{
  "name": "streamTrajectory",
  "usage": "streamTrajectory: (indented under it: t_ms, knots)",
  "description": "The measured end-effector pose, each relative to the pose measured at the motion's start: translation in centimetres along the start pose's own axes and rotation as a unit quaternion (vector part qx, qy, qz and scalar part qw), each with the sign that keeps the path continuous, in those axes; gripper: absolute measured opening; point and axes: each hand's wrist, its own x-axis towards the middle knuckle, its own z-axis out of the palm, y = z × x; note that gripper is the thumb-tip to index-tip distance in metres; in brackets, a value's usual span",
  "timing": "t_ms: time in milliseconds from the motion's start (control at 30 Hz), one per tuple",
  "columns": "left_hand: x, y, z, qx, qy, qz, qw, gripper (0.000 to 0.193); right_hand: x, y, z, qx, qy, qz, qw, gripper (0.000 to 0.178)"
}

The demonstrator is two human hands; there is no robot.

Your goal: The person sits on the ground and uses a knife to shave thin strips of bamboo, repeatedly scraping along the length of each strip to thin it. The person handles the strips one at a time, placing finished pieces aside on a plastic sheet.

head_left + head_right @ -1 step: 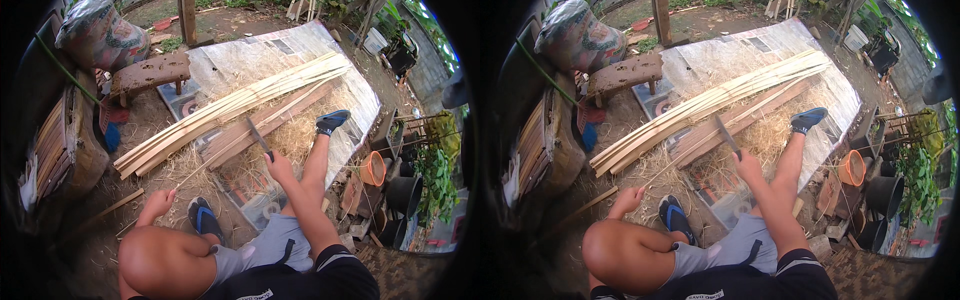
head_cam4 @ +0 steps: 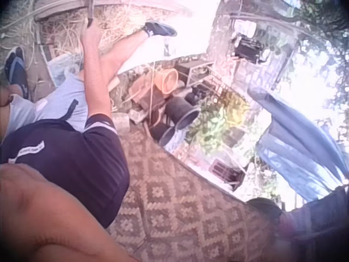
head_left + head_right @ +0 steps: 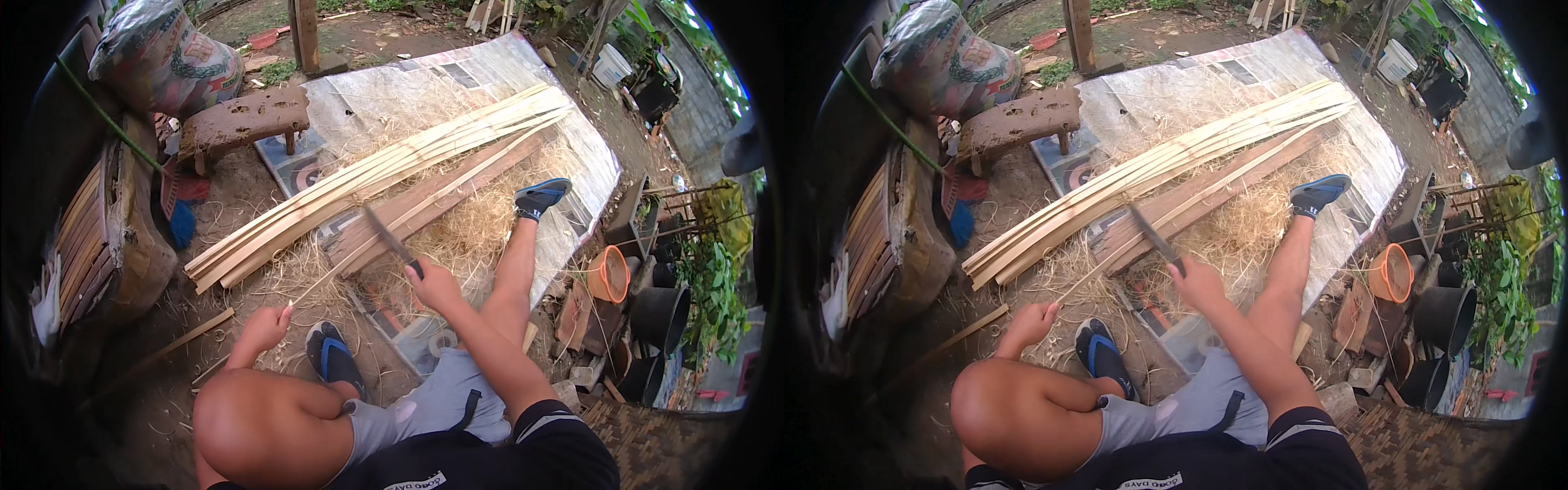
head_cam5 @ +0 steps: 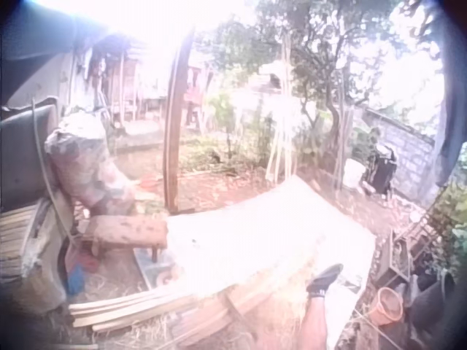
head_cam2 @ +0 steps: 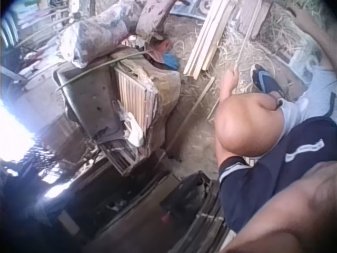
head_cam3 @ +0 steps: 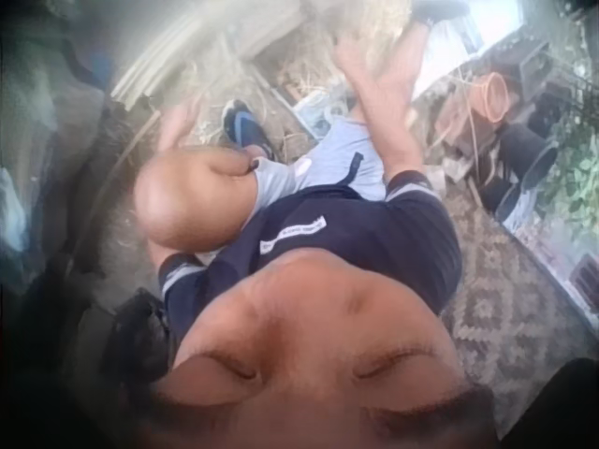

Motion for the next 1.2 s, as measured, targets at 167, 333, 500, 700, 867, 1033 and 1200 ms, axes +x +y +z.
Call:
streamTrajectory:
  t_ms: [167,333,500,700,867,1033,1200]
  knots:
    - [-0.1,1.7,-0.7,-0.043,0.012,0.012,0.999,0.042,-2.3,-3.4,2.9,-0.066,-0.025,-0.158,0.985,0.054]
    - [-1.9,-1.1,-0.9,-0.083,-0.033,-0.035,0.995,0.044,3.3,2.1,-3.5,-0.101,0.033,-0.025,0.994,0.047]
    - [-0.9,-2.8,-1.0,-0.130,-0.050,0.010,0.990,0.046,3.5,2.3,-3.7,-0.073,0.076,0.027,0.994,0.046]
    - [-2.9,-10.6,-0.3,-0.213,-0.135,-0.040,0.967,0.047,3.3,3.7,-3.6,-0.033,0.074,0.094,0.992,0.048]
    - [-0.8,-6.4,-1.4,-0.308,-0.203,-0.061,0.927,0.047,-4.3,-3.3,3.5,-0.078,0.010,-0.231,0.970,0.048]
    - [-3.1,-9.1,-2.9,-0.354,-0.231,-0.091,0.902,0.048,1.7,0.5,-0.9,-0.035,-0.005,0.021,0.999,0.048]
    - [-4.3,-9.4,-3.4,-0.317,-0.225,-0.100,0.916,0.049,-2.0,-1.6,-0.4,-0.122,-0.026,-0.232,0.965,0.046]
